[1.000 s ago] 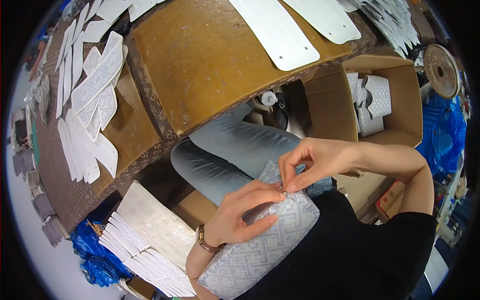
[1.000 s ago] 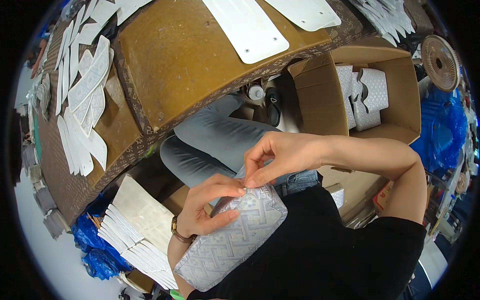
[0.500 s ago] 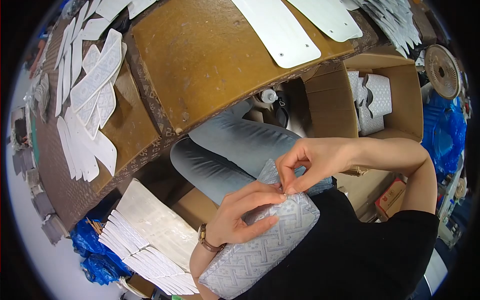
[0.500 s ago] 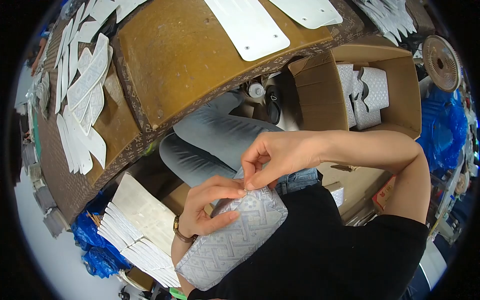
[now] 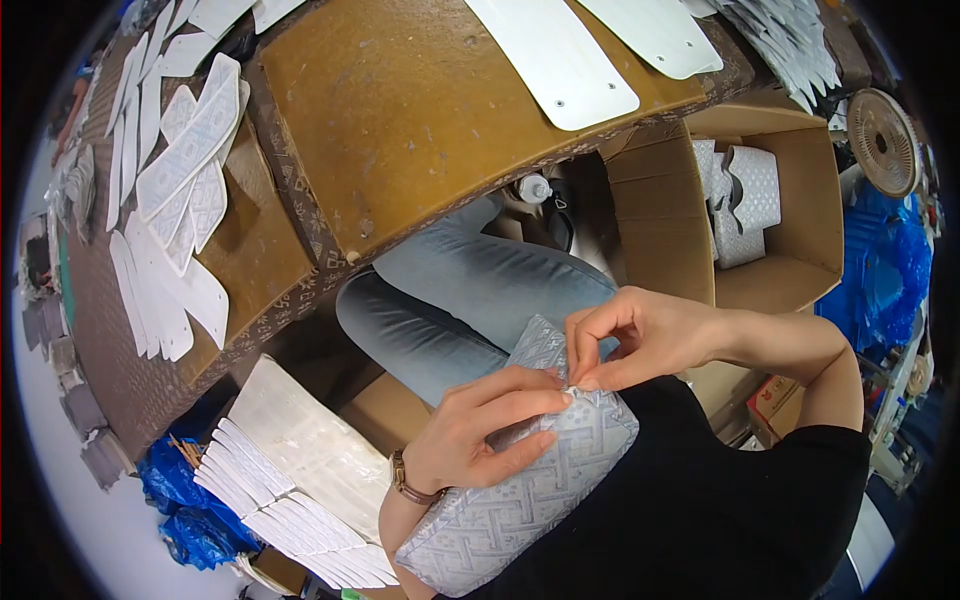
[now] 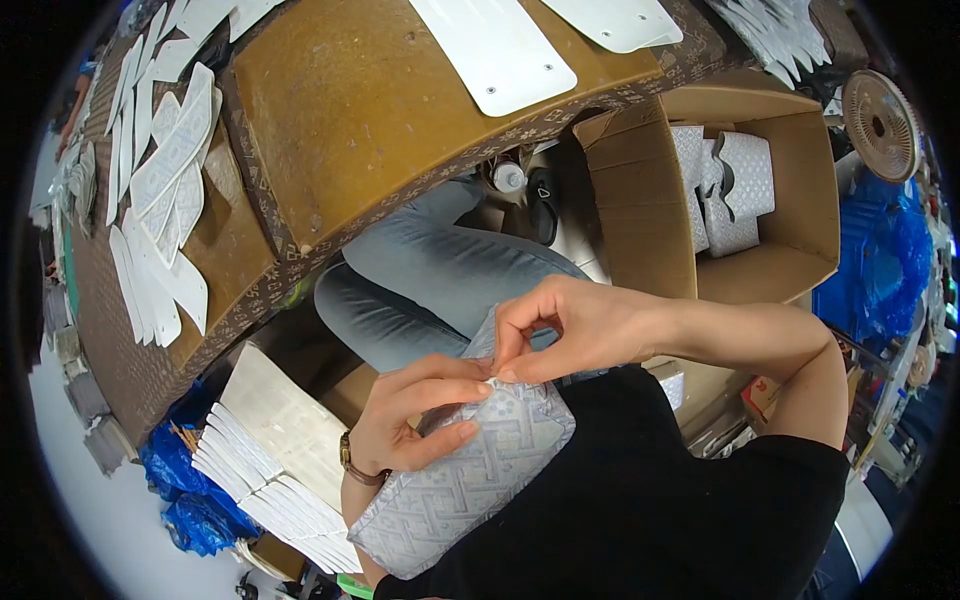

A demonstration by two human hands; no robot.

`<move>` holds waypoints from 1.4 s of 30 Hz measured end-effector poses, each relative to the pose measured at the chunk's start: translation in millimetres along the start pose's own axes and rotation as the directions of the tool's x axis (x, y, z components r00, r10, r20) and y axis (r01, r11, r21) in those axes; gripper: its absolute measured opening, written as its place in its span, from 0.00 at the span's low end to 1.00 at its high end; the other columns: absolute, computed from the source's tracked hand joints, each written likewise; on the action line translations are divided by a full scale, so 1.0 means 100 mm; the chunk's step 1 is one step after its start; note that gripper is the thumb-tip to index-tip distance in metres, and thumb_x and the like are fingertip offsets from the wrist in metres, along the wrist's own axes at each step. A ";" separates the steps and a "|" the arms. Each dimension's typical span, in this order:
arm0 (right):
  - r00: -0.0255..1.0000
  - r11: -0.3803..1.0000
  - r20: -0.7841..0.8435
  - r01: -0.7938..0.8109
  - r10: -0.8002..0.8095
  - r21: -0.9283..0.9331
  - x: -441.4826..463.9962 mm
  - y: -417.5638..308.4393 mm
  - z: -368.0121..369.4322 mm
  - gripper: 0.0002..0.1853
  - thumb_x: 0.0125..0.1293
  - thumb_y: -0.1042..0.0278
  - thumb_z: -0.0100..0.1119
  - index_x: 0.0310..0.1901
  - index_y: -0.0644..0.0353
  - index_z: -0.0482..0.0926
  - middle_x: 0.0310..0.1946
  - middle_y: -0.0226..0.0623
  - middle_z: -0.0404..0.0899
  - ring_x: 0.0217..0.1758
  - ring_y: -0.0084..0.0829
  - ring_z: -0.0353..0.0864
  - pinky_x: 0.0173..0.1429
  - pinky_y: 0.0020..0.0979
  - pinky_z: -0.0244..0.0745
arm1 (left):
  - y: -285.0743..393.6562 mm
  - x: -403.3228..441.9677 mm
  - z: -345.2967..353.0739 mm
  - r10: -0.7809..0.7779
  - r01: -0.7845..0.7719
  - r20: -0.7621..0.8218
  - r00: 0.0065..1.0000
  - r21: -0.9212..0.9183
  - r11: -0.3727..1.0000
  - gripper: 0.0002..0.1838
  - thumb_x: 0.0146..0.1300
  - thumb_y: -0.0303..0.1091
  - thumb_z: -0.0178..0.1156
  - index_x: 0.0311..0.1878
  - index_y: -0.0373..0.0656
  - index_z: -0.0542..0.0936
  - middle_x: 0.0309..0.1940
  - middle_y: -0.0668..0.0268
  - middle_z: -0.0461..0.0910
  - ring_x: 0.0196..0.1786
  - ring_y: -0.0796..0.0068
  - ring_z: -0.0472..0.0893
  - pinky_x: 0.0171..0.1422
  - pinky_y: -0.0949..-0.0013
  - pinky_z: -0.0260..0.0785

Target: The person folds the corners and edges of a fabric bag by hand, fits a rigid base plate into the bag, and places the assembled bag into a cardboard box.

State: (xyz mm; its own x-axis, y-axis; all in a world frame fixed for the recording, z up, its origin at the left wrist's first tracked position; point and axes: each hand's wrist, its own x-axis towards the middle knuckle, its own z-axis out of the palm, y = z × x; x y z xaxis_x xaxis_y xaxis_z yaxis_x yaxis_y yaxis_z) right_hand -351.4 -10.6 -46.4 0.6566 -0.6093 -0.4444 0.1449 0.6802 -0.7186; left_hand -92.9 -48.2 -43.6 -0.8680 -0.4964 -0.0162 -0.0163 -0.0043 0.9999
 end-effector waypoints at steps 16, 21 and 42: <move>0.970 0.985 -0.173 0.168 -0.172 -0.039 -0.07 0.18 0.23 0.08 0.64 0.77 0.66 0.44 0.66 0.83 0.47 0.37 0.77 0.50 0.26 0.76 0.55 0.29 0.72 | 0.03 -0.07 -0.04 -0.017 0.021 -0.057 0.998 0.073 0.997 0.15 0.57 0.29 0.68 0.49 0.39 0.83 0.47 0.52 0.82 0.49 0.55 0.85 0.50 0.65 0.78; 0.801 0.853 -0.302 0.511 -0.516 -0.103 0.28 0.39 0.55 0.13 0.71 0.65 0.57 0.44 0.69 0.80 0.49 0.44 0.75 0.51 0.33 0.75 0.58 0.35 0.69 | 0.04 -0.26 -0.14 0.070 -0.031 -0.217 0.974 0.179 0.983 0.15 0.56 0.26 0.67 0.48 0.37 0.83 0.47 0.50 0.82 0.44 0.56 0.86 0.47 0.66 0.78; 0.707 0.715 -0.157 0.631 -0.690 -0.301 0.94 0.09 0.49 0.28 0.76 0.50 0.40 0.39 0.71 0.81 0.40 0.51 0.78 0.44 0.39 0.77 0.54 0.38 0.70 | -0.08 -0.35 -0.24 -0.294 0.024 -0.457 0.839 -0.510 0.860 0.18 0.61 0.27 0.63 0.54 0.37 0.74 0.50 0.65 0.72 0.57 0.73 0.73 0.67 0.69 0.61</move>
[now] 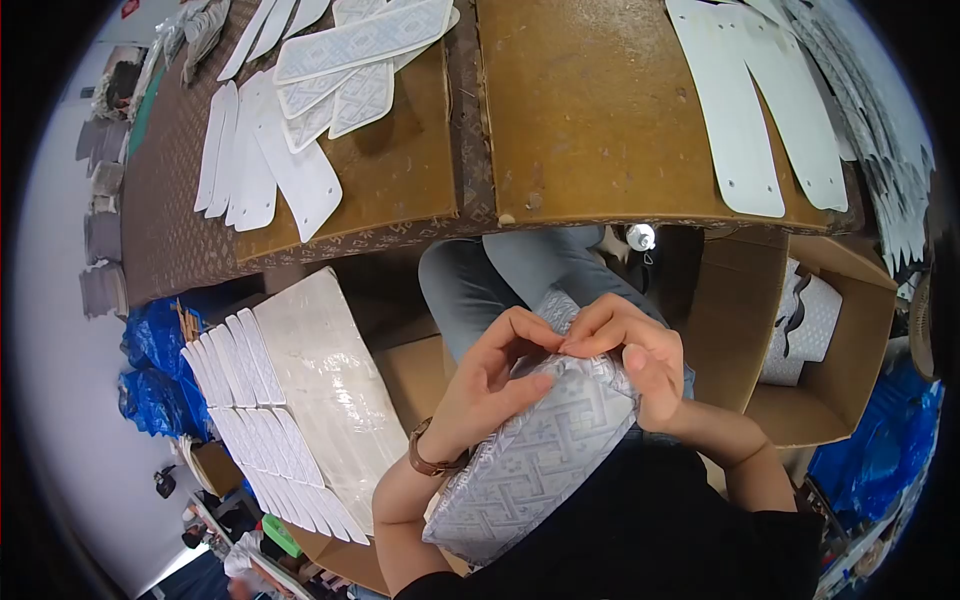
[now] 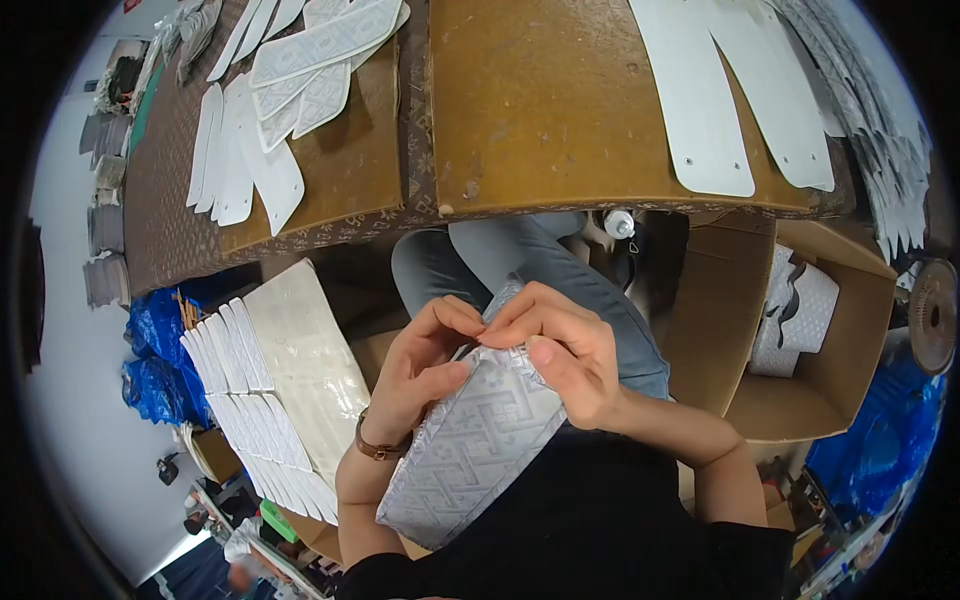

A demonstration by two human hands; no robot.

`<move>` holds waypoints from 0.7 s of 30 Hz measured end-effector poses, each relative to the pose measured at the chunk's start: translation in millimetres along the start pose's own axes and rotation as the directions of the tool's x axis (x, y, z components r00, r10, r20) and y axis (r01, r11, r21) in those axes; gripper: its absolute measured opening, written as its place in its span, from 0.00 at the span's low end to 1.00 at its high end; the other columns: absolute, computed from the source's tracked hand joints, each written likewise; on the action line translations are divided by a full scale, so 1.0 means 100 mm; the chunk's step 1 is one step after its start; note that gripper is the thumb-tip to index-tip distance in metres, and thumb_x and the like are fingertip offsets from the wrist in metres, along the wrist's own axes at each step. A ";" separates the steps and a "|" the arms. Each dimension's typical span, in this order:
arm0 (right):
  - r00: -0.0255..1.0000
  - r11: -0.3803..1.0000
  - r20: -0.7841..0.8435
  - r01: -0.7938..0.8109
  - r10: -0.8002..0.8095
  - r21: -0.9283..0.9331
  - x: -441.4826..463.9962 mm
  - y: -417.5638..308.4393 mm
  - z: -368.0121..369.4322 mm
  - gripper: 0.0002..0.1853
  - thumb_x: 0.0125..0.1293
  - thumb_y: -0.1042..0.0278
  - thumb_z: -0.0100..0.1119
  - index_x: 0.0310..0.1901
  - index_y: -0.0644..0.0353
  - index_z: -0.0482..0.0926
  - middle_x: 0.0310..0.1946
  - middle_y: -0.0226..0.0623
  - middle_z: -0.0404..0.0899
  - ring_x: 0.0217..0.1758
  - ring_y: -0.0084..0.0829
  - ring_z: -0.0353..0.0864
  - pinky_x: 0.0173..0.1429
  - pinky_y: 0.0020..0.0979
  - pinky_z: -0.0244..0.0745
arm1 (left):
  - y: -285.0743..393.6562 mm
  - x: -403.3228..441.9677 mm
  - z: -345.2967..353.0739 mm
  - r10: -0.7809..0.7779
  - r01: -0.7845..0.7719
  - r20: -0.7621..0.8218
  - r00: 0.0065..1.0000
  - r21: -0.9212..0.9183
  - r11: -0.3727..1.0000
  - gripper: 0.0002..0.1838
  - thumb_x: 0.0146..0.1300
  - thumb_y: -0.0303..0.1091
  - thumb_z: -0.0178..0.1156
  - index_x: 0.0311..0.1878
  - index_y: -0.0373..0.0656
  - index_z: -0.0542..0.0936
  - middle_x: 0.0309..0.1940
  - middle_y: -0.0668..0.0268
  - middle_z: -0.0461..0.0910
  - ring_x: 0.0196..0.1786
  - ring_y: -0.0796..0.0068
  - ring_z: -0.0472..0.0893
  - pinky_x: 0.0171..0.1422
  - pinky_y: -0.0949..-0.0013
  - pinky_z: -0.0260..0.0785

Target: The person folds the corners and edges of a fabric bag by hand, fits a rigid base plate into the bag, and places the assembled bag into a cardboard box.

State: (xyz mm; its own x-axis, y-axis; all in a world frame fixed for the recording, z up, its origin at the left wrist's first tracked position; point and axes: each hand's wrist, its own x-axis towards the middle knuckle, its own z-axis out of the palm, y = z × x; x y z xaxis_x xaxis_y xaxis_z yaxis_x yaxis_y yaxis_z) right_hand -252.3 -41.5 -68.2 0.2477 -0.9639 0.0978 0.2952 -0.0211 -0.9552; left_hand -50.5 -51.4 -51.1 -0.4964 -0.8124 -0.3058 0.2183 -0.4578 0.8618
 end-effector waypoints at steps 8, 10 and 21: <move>0.999 0.997 -0.014 0.044 -0.043 0.063 0.00 0.10 -0.04 0.21 0.73 0.58 0.48 0.41 0.72 0.82 0.41 0.49 0.79 0.43 0.35 0.80 0.51 0.31 0.72 | 0.13 0.11 -0.02 -0.159 0.164 0.043 0.986 -0.165 0.973 0.16 0.61 0.26 0.64 0.51 0.39 0.73 0.48 0.68 0.73 0.55 0.78 0.72 0.64 0.73 0.62; 0.999 0.999 -0.007 0.033 -0.033 0.037 0.00 0.08 -0.04 0.23 0.74 0.56 0.46 0.40 0.72 0.82 0.41 0.49 0.79 0.43 0.36 0.79 0.51 0.34 0.72 | 0.17 0.14 0.00 -0.245 0.252 0.062 0.968 -0.215 0.943 0.16 0.61 0.27 0.64 0.51 0.40 0.73 0.48 0.69 0.73 0.54 0.80 0.72 0.62 0.74 0.63; 1.000 1.000 -0.005 0.011 -0.011 -0.005 0.01 0.10 -0.05 0.27 0.76 0.51 0.41 0.38 0.71 0.81 0.39 0.50 0.78 0.42 0.40 0.77 0.53 0.39 0.71 | 0.13 0.21 -0.03 -0.383 0.396 0.103 0.918 -0.299 0.868 0.16 0.59 0.27 0.64 0.50 0.43 0.72 0.47 0.71 0.72 0.50 0.83 0.71 0.56 0.77 0.62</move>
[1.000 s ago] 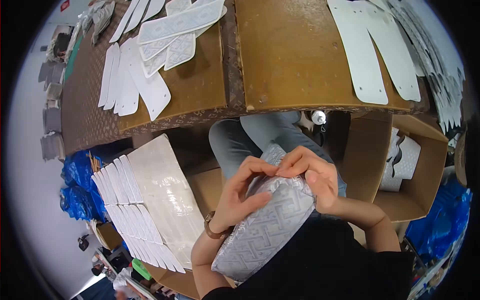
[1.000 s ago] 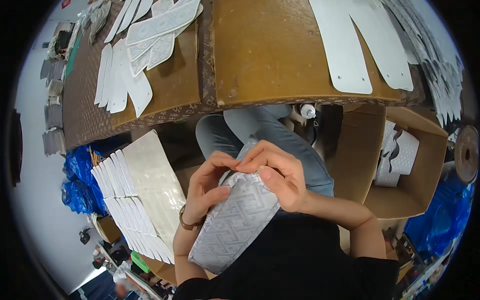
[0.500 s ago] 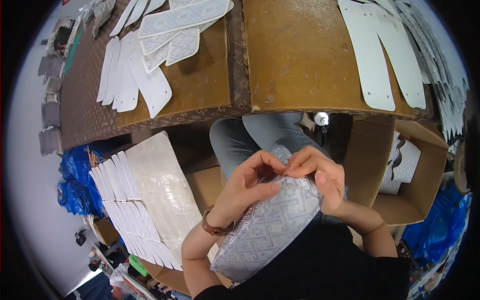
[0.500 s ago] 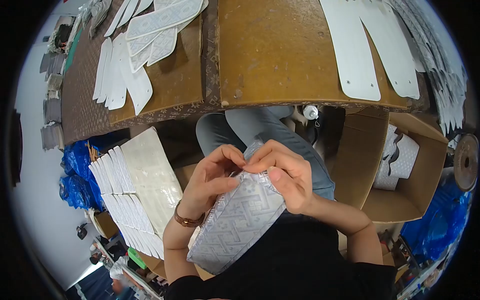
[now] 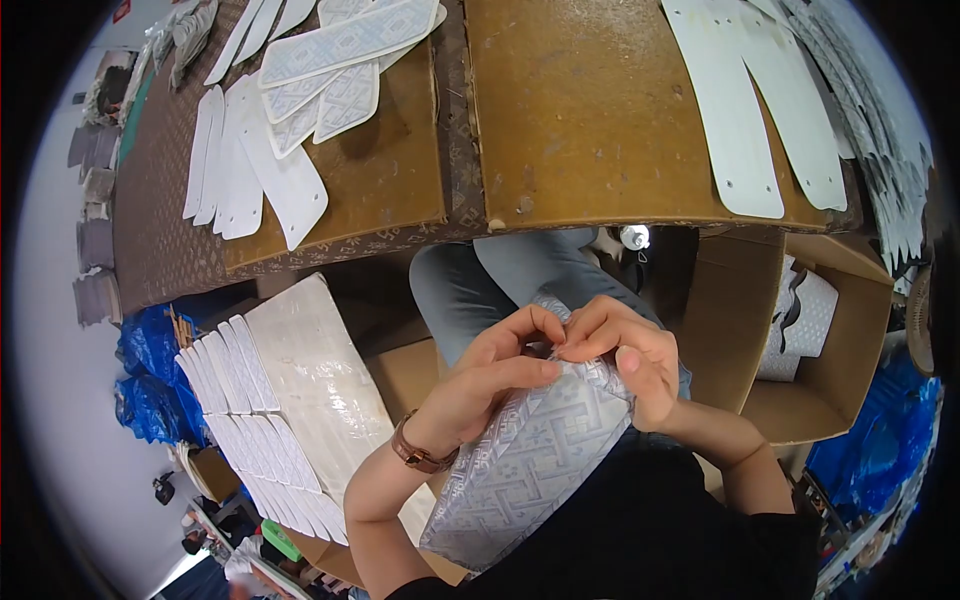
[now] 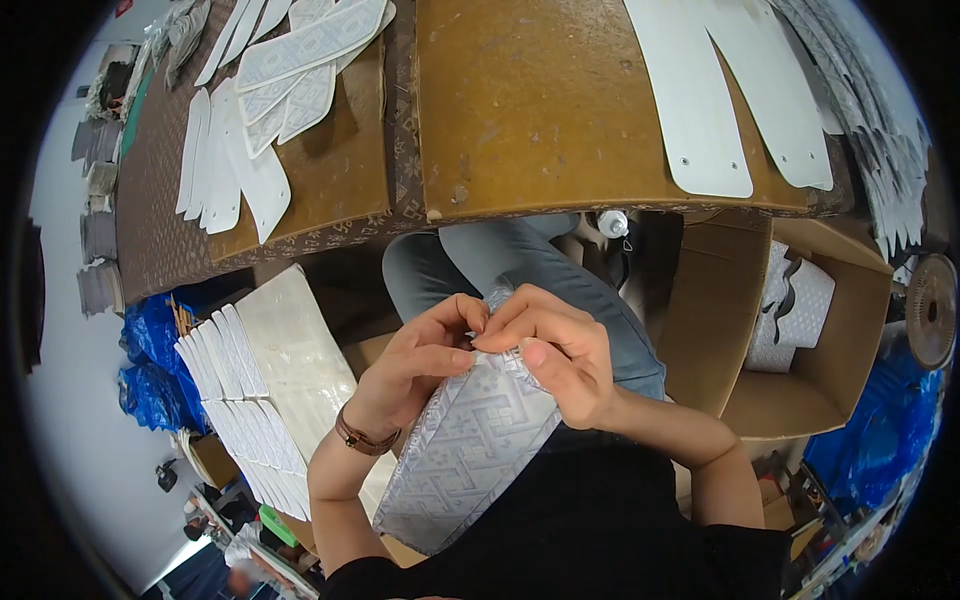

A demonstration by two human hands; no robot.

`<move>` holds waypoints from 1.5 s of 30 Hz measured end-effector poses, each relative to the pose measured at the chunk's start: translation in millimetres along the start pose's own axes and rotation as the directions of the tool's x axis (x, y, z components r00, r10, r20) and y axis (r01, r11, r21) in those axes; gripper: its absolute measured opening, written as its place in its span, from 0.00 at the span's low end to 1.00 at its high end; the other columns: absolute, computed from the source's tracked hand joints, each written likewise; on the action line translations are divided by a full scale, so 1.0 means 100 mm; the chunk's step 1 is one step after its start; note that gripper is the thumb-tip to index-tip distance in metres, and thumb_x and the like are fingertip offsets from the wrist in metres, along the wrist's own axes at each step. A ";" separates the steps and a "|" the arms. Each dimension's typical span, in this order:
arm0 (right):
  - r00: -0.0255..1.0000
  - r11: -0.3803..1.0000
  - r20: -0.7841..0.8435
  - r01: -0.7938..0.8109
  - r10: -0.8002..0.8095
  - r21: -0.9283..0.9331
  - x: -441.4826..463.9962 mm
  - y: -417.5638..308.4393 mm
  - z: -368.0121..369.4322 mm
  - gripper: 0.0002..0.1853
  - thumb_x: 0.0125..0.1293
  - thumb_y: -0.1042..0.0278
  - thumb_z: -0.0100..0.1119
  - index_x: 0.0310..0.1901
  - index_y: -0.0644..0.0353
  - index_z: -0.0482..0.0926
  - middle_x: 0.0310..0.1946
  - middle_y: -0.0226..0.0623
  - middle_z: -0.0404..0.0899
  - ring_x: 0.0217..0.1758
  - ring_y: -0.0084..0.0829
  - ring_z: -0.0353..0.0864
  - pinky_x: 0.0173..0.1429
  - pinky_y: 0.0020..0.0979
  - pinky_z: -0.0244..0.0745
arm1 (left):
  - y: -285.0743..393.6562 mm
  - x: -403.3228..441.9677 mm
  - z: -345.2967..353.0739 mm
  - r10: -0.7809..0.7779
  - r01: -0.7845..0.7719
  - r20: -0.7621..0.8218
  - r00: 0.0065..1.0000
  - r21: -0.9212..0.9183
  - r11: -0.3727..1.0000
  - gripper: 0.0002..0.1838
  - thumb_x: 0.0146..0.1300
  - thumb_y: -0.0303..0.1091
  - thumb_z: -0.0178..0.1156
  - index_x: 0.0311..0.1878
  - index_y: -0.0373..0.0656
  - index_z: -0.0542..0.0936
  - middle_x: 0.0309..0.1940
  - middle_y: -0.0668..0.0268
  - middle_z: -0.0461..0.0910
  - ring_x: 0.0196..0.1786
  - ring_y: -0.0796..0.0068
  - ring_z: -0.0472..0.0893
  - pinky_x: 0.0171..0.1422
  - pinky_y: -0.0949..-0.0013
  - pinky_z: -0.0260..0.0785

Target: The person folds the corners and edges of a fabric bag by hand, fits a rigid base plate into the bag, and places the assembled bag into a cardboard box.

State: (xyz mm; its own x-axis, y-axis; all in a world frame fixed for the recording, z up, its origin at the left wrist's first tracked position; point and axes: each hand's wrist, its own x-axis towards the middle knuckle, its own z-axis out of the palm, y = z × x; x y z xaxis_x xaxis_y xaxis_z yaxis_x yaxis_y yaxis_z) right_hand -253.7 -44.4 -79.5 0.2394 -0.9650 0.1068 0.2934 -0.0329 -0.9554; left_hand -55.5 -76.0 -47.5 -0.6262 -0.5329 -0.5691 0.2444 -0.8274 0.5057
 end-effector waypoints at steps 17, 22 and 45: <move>1.000 1.000 -0.012 -0.019 0.019 -0.005 0.00 0.01 -0.04 0.27 0.75 0.51 0.42 0.38 0.71 0.81 0.39 0.50 0.78 0.43 0.39 0.78 0.53 0.37 0.72 | 0.04 0.05 0.09 0.078 -0.072 -0.034 0.996 0.138 0.988 0.14 0.61 0.21 0.63 0.47 0.43 0.72 0.45 0.73 0.72 0.45 0.87 0.71 0.49 0.79 0.64; 1.000 1.000 0.012 -0.023 0.023 -0.004 0.01 0.02 -0.05 0.27 0.75 0.51 0.43 0.39 0.71 0.81 0.40 0.50 0.77 0.44 0.39 0.78 0.53 0.37 0.72 | 0.07 0.06 0.07 0.033 -0.030 -0.024 0.999 0.105 0.994 0.14 0.61 0.21 0.63 0.47 0.43 0.71 0.45 0.73 0.71 0.45 0.87 0.71 0.49 0.79 0.65; 0.998 0.996 -0.048 0.052 -0.049 0.070 0.00 0.08 -0.04 0.15 0.71 0.68 0.50 0.41 0.72 0.82 0.39 0.46 0.79 0.39 0.31 0.78 0.45 0.28 0.70 | -0.03 0.08 0.14 0.218 -0.203 -0.007 0.976 0.332 0.921 0.19 0.55 0.22 0.63 0.49 0.46 0.69 0.42 0.76 0.68 0.45 0.85 0.65 0.50 0.78 0.59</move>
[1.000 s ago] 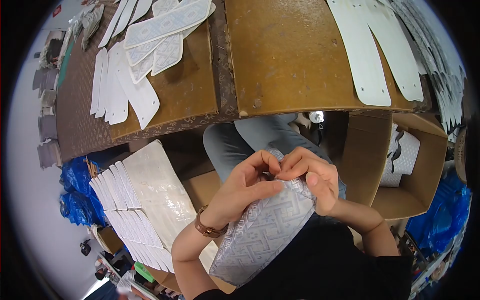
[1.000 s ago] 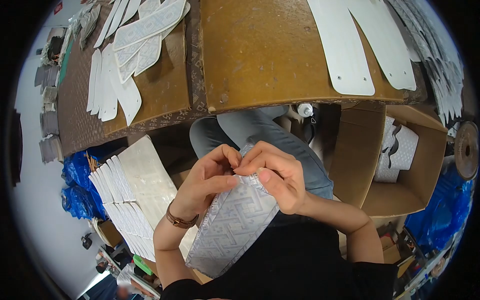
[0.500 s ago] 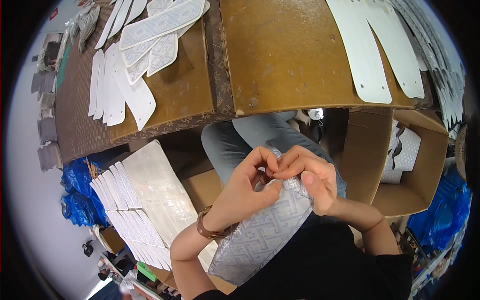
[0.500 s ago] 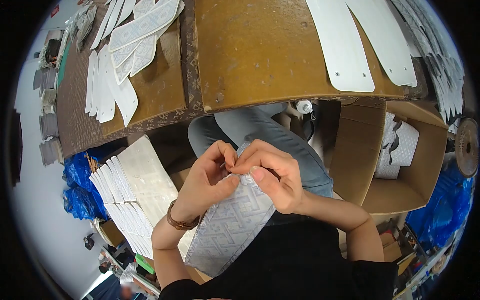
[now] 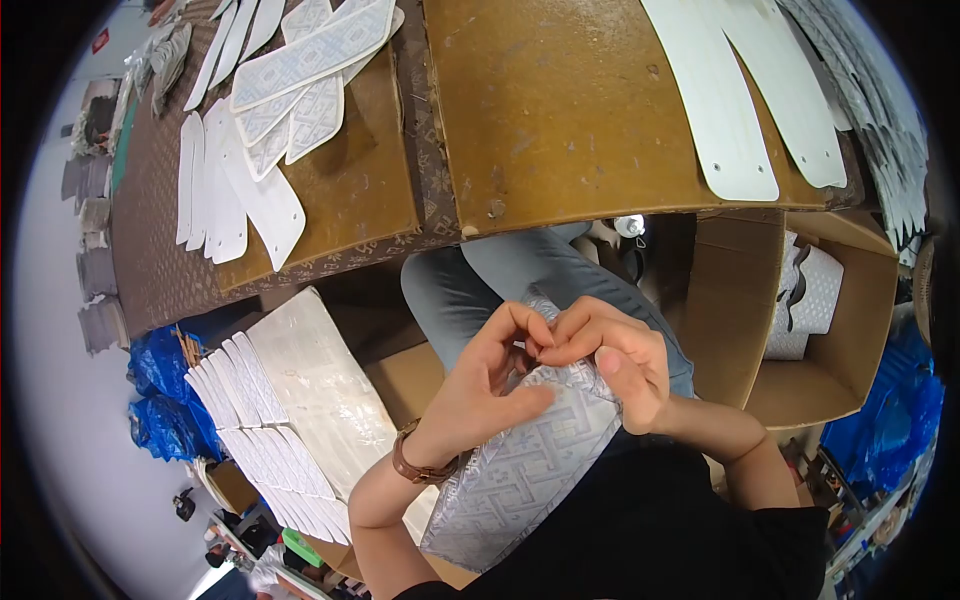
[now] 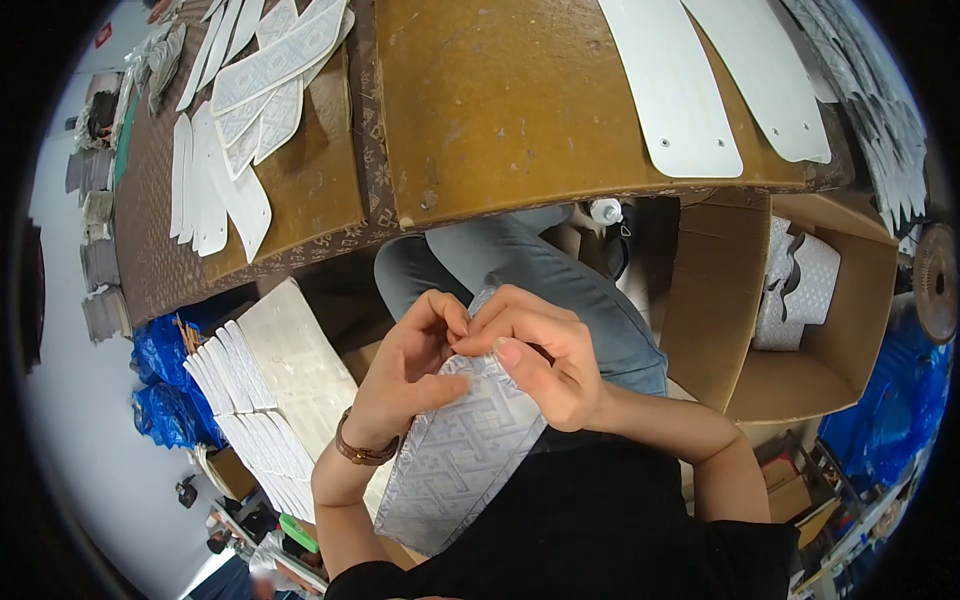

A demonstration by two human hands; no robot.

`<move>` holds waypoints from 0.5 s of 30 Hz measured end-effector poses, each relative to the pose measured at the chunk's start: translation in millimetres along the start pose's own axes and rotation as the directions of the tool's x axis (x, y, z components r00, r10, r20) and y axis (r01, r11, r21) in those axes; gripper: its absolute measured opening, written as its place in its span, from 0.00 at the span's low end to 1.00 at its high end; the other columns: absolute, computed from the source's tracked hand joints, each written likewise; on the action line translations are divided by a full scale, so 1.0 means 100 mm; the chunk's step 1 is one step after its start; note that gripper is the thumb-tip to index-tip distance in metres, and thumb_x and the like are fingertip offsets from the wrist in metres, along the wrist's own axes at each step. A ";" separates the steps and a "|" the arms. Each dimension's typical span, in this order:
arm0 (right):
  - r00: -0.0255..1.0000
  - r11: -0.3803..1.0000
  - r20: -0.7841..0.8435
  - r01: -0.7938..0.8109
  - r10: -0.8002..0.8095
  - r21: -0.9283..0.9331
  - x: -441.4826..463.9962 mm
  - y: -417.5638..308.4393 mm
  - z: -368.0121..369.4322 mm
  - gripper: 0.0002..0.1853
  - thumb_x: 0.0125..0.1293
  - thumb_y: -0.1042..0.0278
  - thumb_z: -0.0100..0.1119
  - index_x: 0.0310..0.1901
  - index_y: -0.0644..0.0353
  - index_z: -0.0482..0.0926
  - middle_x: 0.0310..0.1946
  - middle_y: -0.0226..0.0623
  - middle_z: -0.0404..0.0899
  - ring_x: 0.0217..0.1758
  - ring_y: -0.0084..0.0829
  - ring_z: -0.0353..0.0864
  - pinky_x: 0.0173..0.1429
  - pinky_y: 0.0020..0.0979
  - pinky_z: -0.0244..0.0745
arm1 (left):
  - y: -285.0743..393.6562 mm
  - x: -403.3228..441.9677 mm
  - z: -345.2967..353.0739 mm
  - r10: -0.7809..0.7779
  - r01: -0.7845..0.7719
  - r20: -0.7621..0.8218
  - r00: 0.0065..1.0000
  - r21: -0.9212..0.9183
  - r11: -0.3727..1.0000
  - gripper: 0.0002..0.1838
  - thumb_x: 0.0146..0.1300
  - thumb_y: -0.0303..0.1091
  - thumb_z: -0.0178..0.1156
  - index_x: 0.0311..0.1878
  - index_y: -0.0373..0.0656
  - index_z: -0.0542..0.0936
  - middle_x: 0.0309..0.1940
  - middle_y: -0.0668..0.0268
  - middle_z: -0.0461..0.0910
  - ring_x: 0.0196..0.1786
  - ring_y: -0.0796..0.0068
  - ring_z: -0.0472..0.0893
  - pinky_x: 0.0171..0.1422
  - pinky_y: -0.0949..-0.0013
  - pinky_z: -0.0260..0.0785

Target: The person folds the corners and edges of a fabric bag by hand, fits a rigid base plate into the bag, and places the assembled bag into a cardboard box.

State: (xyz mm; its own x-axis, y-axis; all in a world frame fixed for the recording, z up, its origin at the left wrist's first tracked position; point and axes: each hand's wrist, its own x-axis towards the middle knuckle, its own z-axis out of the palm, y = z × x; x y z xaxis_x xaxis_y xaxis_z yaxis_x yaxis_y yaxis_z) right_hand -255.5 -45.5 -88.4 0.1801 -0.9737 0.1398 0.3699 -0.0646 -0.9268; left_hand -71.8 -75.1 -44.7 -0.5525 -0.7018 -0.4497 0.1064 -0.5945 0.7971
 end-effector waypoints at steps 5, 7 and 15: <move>0.999 0.999 0.033 -0.009 0.010 -0.032 0.01 -0.01 0.00 0.14 0.71 0.69 0.50 0.41 0.71 0.82 0.39 0.46 0.79 0.40 0.32 0.78 0.46 0.29 0.71 | -0.01 -0.02 0.04 0.003 0.004 -0.061 0.998 0.112 0.994 0.20 0.55 0.22 0.63 0.50 0.45 0.69 0.44 0.74 0.68 0.46 0.85 0.65 0.52 0.78 0.59; 0.999 0.999 0.038 -0.017 0.019 -0.050 0.00 -0.02 0.00 0.14 0.71 0.70 0.50 0.41 0.71 0.82 0.39 0.46 0.79 0.40 0.32 0.78 0.47 0.29 0.71 | 0.02 -0.02 0.06 -0.014 0.029 -0.077 0.997 0.194 0.981 0.21 0.53 0.22 0.65 0.49 0.44 0.69 0.44 0.72 0.68 0.48 0.82 0.68 0.56 0.76 0.60; 0.997 0.995 0.032 -0.075 0.077 -0.061 0.02 -0.09 -0.01 0.22 0.75 0.58 0.44 0.39 0.72 0.80 0.40 0.50 0.78 0.42 0.37 0.78 0.51 0.34 0.72 | -0.04 -0.05 -0.08 -0.046 0.042 -0.014 0.999 -0.207 0.977 0.20 0.57 0.23 0.65 0.51 0.42 0.70 0.46 0.70 0.68 0.50 0.83 0.69 0.56 0.77 0.62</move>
State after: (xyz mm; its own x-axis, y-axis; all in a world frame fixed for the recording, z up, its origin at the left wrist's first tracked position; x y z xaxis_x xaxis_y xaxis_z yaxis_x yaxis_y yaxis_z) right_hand -259.0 -46.9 -80.0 0.2370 -0.9683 0.0793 0.2990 -0.0050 -0.9543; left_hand -62.5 -72.3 -48.4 -0.5453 -0.6790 -0.4915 0.2520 -0.6921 0.6764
